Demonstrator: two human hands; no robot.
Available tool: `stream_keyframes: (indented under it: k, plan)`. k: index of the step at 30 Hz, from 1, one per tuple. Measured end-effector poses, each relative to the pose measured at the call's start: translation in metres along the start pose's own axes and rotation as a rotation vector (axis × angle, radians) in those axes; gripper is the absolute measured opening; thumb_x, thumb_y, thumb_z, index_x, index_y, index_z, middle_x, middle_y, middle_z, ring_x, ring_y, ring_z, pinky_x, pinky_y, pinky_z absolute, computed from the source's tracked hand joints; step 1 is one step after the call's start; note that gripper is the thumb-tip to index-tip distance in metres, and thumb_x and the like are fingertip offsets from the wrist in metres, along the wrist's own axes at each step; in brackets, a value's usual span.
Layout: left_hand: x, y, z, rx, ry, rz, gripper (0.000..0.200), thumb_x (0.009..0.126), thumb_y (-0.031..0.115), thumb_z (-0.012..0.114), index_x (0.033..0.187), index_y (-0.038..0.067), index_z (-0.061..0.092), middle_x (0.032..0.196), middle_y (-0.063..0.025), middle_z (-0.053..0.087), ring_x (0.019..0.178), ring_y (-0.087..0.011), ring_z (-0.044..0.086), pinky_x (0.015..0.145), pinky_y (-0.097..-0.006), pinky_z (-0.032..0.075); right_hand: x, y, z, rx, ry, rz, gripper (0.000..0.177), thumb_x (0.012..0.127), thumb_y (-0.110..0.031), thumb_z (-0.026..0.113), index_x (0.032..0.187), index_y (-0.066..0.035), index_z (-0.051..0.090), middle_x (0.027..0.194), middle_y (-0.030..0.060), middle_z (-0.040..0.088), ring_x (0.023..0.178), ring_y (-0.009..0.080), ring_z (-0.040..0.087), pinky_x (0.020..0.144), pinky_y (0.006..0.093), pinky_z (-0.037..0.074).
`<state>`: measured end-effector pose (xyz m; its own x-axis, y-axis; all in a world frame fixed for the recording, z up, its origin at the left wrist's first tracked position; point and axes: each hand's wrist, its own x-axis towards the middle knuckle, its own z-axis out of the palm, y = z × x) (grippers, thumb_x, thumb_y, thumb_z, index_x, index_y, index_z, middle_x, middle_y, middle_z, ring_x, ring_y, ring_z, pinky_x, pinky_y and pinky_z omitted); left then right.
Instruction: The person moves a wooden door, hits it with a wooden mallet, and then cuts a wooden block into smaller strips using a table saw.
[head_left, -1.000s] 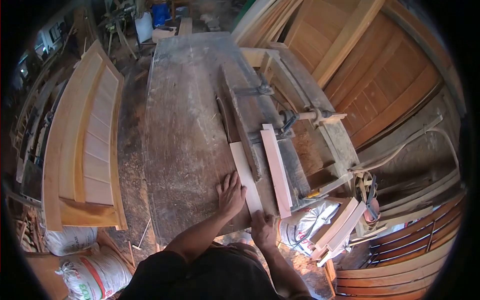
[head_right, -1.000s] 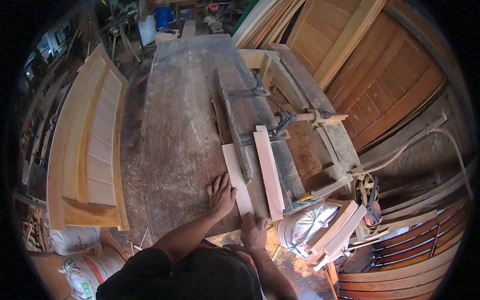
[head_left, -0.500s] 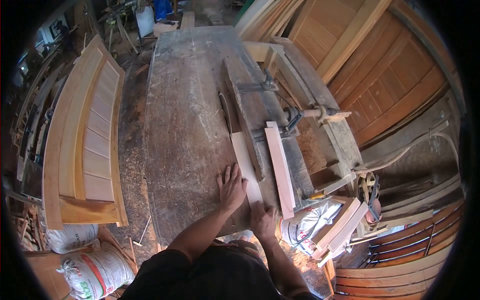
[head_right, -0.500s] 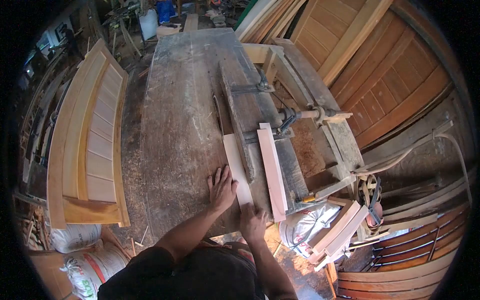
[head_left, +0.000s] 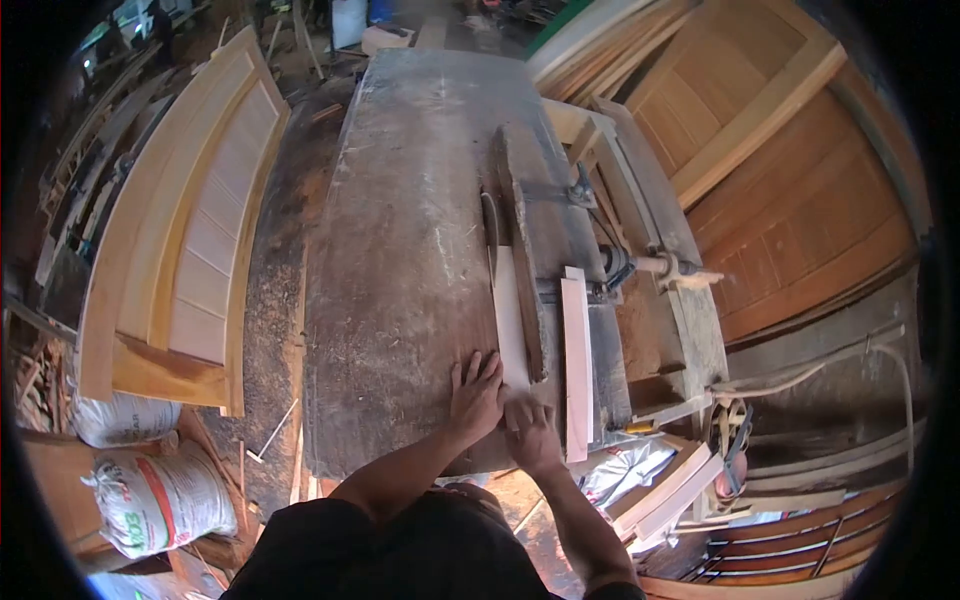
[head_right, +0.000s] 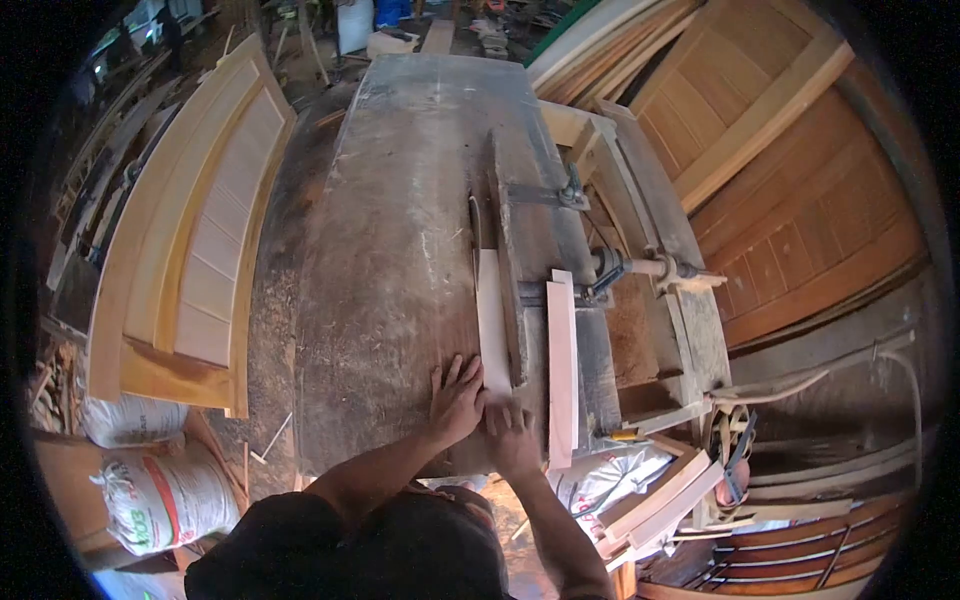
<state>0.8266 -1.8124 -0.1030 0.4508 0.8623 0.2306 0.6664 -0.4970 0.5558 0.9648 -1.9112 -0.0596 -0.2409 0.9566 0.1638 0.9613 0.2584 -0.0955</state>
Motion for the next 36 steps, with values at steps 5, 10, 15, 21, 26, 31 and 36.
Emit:
stream_keyframes:
  k: [5,10,15,21,26,31,36]
  plan:
    - [0.001,0.002,0.001,-0.044,0.055,-0.023,0.050,0.099,0.027,0.059,0.141,0.000,0.056,0.155,-0.0119,0.049,0.147,-0.0374,0.038,0.120,-0.0632,0.023,-0.011,0.015,-0.009,-0.133,-0.206,0.020,0.052,0.092,-0.029,0.065,0.141,-0.015,0.058,0.147,0.0061,0.054,0.128,0.0355,0.050,0.095,0.0569,0.042]
    - [0.032,-0.008,0.004,-0.046,0.045,-0.076,0.051,0.099,0.026,0.058,0.142,0.000,0.056,0.156,-0.0123,0.049,0.149,-0.0364,0.036,0.121,-0.0618,0.022,0.024,0.016,0.001,-0.402,-0.152,-0.046,0.049,0.095,-0.028,0.059,0.141,-0.013,0.058,0.137,0.0099,0.059,0.131,0.0345,0.049,0.096,0.0636,0.040]
    - [0.041,-0.017,0.005,-0.013,0.021,-0.059,0.053,0.096,0.023,0.059,0.144,0.001,0.054,0.158,-0.0136,0.045,0.151,-0.0365,0.033,0.122,-0.0617,0.020,0.066,0.019,0.002,-0.473,-0.178,-0.044,0.045,0.095,-0.025,0.056,0.137,-0.010,0.061,0.130,0.0115,0.063,0.136,0.0345,0.046,0.108,0.0705,0.033]
    - [0.039,-0.018,0.007,-0.021,0.003,-0.068,0.054,0.091,0.016,0.061,0.142,0.001,0.057,0.160,-0.0144,0.043,0.152,-0.0373,0.030,0.123,-0.0611,0.019,0.109,0.026,0.006,-0.490,-0.372,0.059,0.044,0.098,-0.028,0.050,0.137,-0.011,0.065,0.140,0.0112,0.060,0.146,0.0349,0.038,0.118,0.0732,0.018]
    - [0.065,-0.027,0.005,-0.078,-0.062,-0.106,0.063,0.088,0.014,0.065,0.148,0.002,0.051,0.162,-0.0152,0.040,0.155,-0.0401,0.024,0.123,-0.0627,0.016,0.134,0.025,0.016,-0.506,-0.546,0.178,0.049,0.100,-0.031,0.048,0.143,-0.013,0.060,0.153,0.0098,0.053,0.151,0.0317,0.033,0.118,0.0751,0.010]
    - [0.031,-0.014,-0.004,-0.076,-0.105,-0.040,0.057,0.086,0.012,0.065,0.141,0.000,0.057,0.159,-0.0159,0.044,0.152,-0.0422,0.029,0.123,-0.0618,0.017,0.094,0.003,0.001,-0.418,-0.493,0.214,0.055,0.098,-0.033,0.051,0.149,-0.013,0.053,0.154,0.0075,0.051,0.151,0.0282,0.033,0.118,0.0756,0.012]
    - [-0.050,0.007,-0.007,-0.126,-0.101,0.120,0.050,0.088,0.019,0.065,0.134,0.000,0.062,0.150,-0.0151,0.053,0.148,-0.0411,0.035,0.120,-0.0621,0.023,-0.006,-0.037,-0.012,-0.205,-0.248,0.247,0.046,0.098,-0.034,0.053,0.137,-0.011,0.060,0.138,0.0102,0.058,0.139,0.0341,0.044,0.116,0.0769,0.016]
